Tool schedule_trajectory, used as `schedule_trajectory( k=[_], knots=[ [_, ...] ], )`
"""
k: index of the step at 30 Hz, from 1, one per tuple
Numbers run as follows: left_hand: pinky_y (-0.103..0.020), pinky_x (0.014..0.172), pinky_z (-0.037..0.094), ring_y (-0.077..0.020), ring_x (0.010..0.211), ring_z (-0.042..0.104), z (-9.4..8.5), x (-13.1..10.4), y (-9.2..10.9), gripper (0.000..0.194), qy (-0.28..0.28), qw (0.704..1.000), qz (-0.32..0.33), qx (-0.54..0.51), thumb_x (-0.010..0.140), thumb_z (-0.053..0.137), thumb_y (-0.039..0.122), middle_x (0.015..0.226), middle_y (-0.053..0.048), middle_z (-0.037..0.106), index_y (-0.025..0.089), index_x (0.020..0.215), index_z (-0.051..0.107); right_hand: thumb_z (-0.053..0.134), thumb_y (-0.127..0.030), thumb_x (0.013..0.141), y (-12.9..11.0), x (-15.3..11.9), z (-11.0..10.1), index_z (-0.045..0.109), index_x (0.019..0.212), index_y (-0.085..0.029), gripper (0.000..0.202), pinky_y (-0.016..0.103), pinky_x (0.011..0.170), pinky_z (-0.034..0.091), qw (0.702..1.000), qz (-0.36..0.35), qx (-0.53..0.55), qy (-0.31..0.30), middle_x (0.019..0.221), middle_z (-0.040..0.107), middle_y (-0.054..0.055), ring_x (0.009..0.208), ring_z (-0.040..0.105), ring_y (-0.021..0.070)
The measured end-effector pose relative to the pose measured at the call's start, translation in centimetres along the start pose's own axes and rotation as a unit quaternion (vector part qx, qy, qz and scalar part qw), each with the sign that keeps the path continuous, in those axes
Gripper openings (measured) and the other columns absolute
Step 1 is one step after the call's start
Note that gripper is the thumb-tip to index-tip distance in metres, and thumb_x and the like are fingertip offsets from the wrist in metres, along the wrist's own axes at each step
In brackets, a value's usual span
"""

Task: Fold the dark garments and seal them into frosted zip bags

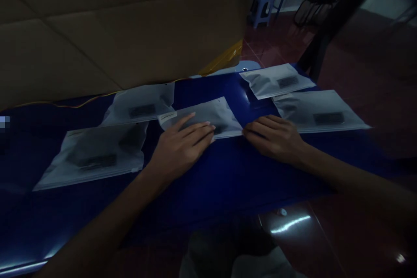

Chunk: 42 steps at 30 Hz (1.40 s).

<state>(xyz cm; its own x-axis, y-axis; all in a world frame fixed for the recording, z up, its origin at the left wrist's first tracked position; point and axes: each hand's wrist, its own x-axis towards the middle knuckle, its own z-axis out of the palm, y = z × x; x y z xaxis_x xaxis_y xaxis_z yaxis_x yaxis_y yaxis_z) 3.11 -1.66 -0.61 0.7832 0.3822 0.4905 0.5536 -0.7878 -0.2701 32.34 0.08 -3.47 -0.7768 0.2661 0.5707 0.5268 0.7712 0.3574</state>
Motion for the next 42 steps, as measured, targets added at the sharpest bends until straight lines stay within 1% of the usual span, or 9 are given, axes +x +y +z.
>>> schedule_trajectory(
  k=[7,11,17,22,25,28,32,36,42],
  knots=[
    [-0.043,0.115,0.055,-0.0167,0.105,0.079,0.1,-1.3,-3.4,0.013,0.025,0.999,0.008,-0.031,0.104,0.063,0.017,0.117,-0.002,0.082,0.018,0.109,0.075,0.062,-0.010,0.097,1.0,-0.3,0.3,0.070,0.090,-0.019,0.014,0.033,0.073,0.043,0.991,0.072,-0.072,-0.082,0.091,0.074,0.005,0.082,0.061,0.0209],
    [-0.047,0.113,0.056,-0.0214,0.104,0.078,-0.6,-1.4,-4.6,0.014,-0.020,1.000,0.013,-0.014,0.101,0.062,0.017,0.123,-0.006,0.080,0.019,0.096,0.074,0.062,-0.007,0.094,1.4,-0.4,0.2,0.071,0.089,-0.018,0.015,0.034,0.076,0.042,0.981,0.117,-0.113,-0.109,0.089,0.073,0.006,0.084,0.061,0.0233],
    [-0.053,0.113,0.056,-0.0292,0.117,0.075,-0.5,-1.2,-3.4,0.023,-0.056,0.998,-0.011,-0.025,0.102,0.066,0.031,0.132,-0.014,0.075,0.015,0.085,0.071,0.057,-0.003,0.093,1.4,-0.6,0.0,0.073,0.091,-0.016,0.021,0.035,0.078,0.042,0.973,0.135,-0.129,-0.138,0.090,0.073,0.008,0.089,0.061,0.0247],
    [-0.047,0.109,0.060,-0.0265,0.113,0.077,0.5,-1.3,-2.9,0.021,-0.019,0.999,-0.041,-0.012,0.102,0.071,0.035,0.128,-0.012,0.077,0.014,0.107,0.073,0.059,-0.013,0.095,1.0,-0.5,-0.1,0.074,0.098,-0.014,0.015,0.039,0.080,0.047,0.976,0.145,-0.113,-0.115,0.096,0.074,0.012,0.093,0.063,0.0279],
    [-0.049,0.110,0.059,-0.0262,0.112,0.077,0.9,-1.5,-3.0,0.026,-0.021,0.999,-0.041,-0.027,0.100,0.073,0.039,0.129,-0.010,0.077,0.016,0.114,0.074,0.061,-0.019,0.097,0.7,-0.1,-0.1,0.073,0.111,-0.013,0.020,0.041,0.080,0.052,0.993,0.096,-0.052,-0.055,0.106,0.075,0.013,0.095,0.065,0.0280],
    [-0.050,0.110,0.059,-0.0260,0.114,0.077,1.3,-1.4,-2.7,0.016,-0.013,0.999,-0.039,-0.025,0.104,0.068,0.029,0.128,-0.010,0.078,0.017,0.113,0.074,0.060,-0.014,0.100,-0.1,0.4,-0.2,0.072,0.113,-0.013,0.019,0.037,0.084,0.058,0.999,-0.028,0.024,0.015,0.107,0.077,0.011,0.096,0.069,0.0227],
    [-0.047,0.107,0.062,-0.0236,0.112,0.078,1.7,-1.0,-1.9,0.015,0.032,0.998,-0.049,-0.026,0.106,0.058,0.015,0.120,-0.008,0.081,0.016,0.107,0.074,0.053,-0.006,0.104,-1.5,1.5,0.2,0.070,0.123,-0.009,0.026,0.034,0.096,0.062,0.994,-0.105,0.040,-0.007,0.120,0.079,0.012,0.109,0.073,0.0206],
    [-0.038,0.103,0.064,-0.0201,0.113,0.078,1.8,-0.8,-1.1,0.016,0.091,0.992,-0.076,-0.030,0.106,0.060,0.015,0.120,-0.006,0.081,0.016,0.117,0.072,0.042,-0.002,0.106,-2.1,3.3,2.0,0.061,0.139,-0.001,0.038,0.042,0.104,0.061,0.996,-0.041,0.040,-0.066,0.136,0.071,0.023,0.126,0.070,0.0284],
    [-0.031,0.094,0.067,-0.0188,0.111,0.079,1.9,-1.0,-0.7,0.019,0.112,0.982,-0.137,-0.068,0.107,0.060,0.021,0.126,-0.002,0.080,0.022,0.122,0.072,0.052,-0.023,0.109,-2.3,4.9,4.5,0.049,0.152,-0.006,0.046,0.048,0.093,0.063,0.965,0.159,0.126,-0.168,0.129,0.072,0.023,0.111,0.074,0.0328]
  ],
)
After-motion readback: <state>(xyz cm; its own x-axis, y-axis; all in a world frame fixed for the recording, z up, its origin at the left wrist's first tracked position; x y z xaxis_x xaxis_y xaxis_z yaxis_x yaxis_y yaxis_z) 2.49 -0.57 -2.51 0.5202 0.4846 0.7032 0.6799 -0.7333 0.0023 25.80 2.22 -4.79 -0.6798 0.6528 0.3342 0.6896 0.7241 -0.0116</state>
